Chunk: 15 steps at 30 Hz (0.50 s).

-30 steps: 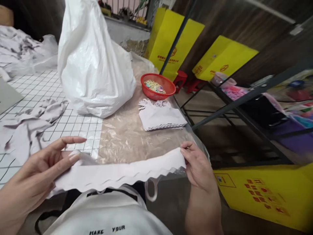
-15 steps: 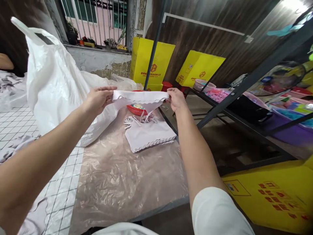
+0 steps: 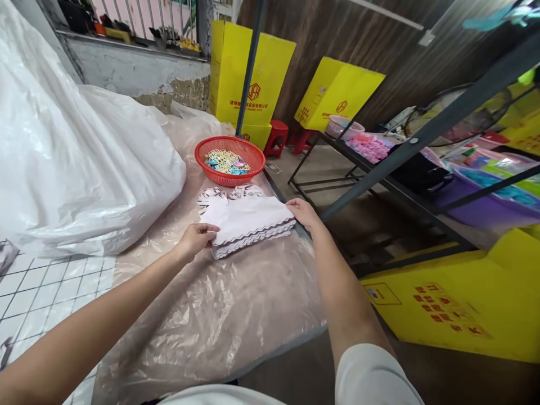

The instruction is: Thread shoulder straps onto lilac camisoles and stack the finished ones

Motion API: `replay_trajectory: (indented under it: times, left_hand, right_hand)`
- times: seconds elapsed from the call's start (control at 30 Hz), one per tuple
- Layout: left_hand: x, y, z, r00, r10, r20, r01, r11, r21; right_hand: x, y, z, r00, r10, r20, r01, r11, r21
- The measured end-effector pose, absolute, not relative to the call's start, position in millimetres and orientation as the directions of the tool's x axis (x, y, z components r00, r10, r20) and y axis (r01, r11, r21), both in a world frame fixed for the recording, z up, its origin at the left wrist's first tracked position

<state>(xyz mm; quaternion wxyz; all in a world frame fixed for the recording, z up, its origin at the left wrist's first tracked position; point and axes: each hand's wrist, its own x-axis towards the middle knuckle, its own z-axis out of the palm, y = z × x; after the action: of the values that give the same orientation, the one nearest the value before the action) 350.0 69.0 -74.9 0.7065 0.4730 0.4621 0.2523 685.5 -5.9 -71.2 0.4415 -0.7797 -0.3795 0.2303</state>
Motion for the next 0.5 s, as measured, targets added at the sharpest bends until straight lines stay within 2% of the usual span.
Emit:
replay_trajectory:
  times: [0.23,0.33,0.37,0.43,0.5]
  left_hand:
    - [344.3,66.1,-81.6,0.506,0.767,-0.394,0.21,0.334,0.919]
    - [342.9,66.5,-82.9,0.504,0.755,-0.419,0.324,0.285,0.902]
    - [341.8,67.1,-82.4,0.507,0.755,-0.416,0.389,0.23,0.892]
    - [339.4,67.9,-79.5,0.535,0.766,-0.357,0.543,0.013,0.84]
    - [339.8,66.7,-74.6,0.571,0.784,-0.246,0.673,-0.275,0.687]
  right_hand:
    - [689.0,-12.9,-69.9,0.59,0.807,0.015,0.613,-0.436,-0.659]
    - [686.9,-17.1,-72.8,0.59,0.807,0.027,0.679,-0.477,-0.558]
    - [685.8,-18.0,-73.5,0.59,0.806,0.038,0.697,-0.485,-0.528]
    - [682.7,-17.5,-73.4,0.588,0.805,0.079,0.733,-0.49,-0.472]
    - [677.9,-12.2,-70.8,0.575,0.805,0.146,0.771,-0.473,-0.426]
